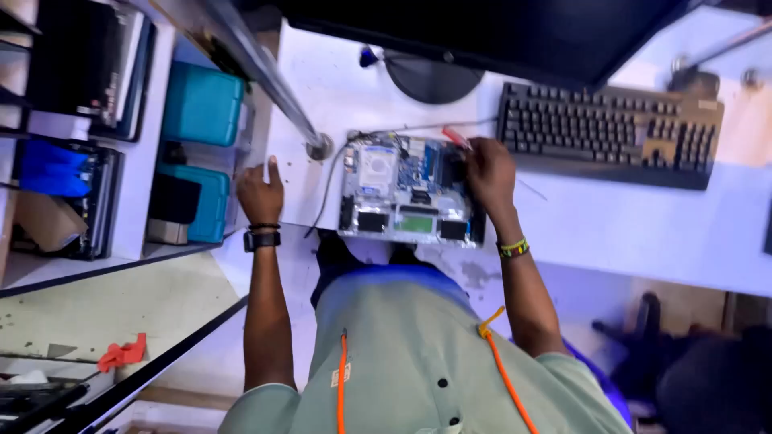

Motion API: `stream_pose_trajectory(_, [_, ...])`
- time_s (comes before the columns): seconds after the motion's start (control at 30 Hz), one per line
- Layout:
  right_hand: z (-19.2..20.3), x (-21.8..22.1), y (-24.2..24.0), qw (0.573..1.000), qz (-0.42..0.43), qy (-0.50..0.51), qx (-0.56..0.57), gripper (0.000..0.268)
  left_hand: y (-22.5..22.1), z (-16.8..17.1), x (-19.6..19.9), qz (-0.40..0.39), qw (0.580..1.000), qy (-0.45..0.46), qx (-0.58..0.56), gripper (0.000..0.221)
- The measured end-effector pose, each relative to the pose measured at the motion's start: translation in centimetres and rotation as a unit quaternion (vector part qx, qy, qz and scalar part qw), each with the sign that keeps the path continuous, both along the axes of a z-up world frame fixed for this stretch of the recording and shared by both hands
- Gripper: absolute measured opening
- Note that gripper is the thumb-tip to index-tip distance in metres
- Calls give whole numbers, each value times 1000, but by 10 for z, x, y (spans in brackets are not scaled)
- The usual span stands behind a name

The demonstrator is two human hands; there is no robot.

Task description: Repairing a laptop motherboard by removing screws with a screwdriver and inspecting components

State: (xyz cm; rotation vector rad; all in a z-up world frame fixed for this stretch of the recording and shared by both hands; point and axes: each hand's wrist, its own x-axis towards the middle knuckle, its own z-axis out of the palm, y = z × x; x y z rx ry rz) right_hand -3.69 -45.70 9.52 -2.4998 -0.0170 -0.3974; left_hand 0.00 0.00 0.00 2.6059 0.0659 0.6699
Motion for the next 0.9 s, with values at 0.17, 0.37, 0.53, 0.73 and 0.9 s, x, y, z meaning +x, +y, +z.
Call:
stream_pose_trajectory(0.17, [-33, 11, 9, 992, -73, 100, -34, 28, -1, 6, 2, 5, 999, 12, -43, 35])
stream_pose_trajectory(0.37, [-39, 7, -2, 989, -97, 112, 8, 35, -5, 31, -30, -14, 989, 79, -127, 36])
stream_pose_trajectory(0.53, [-56, 4, -8, 985, -128, 114, 30, 41, -3, 20, -49, -12, 979, 55, -197, 40])
stream_pose_trajectory(0.73, [-53, -2, 12, 980, -176, 92, 33, 30, -5, 33, -30, -59, 985, 33, -162, 42])
stream_pose_trajectory(0.9, [-46, -1, 17, 988, -140, 37, 44, 29, -18, 40, -5, -137, 984, -20, -112, 38])
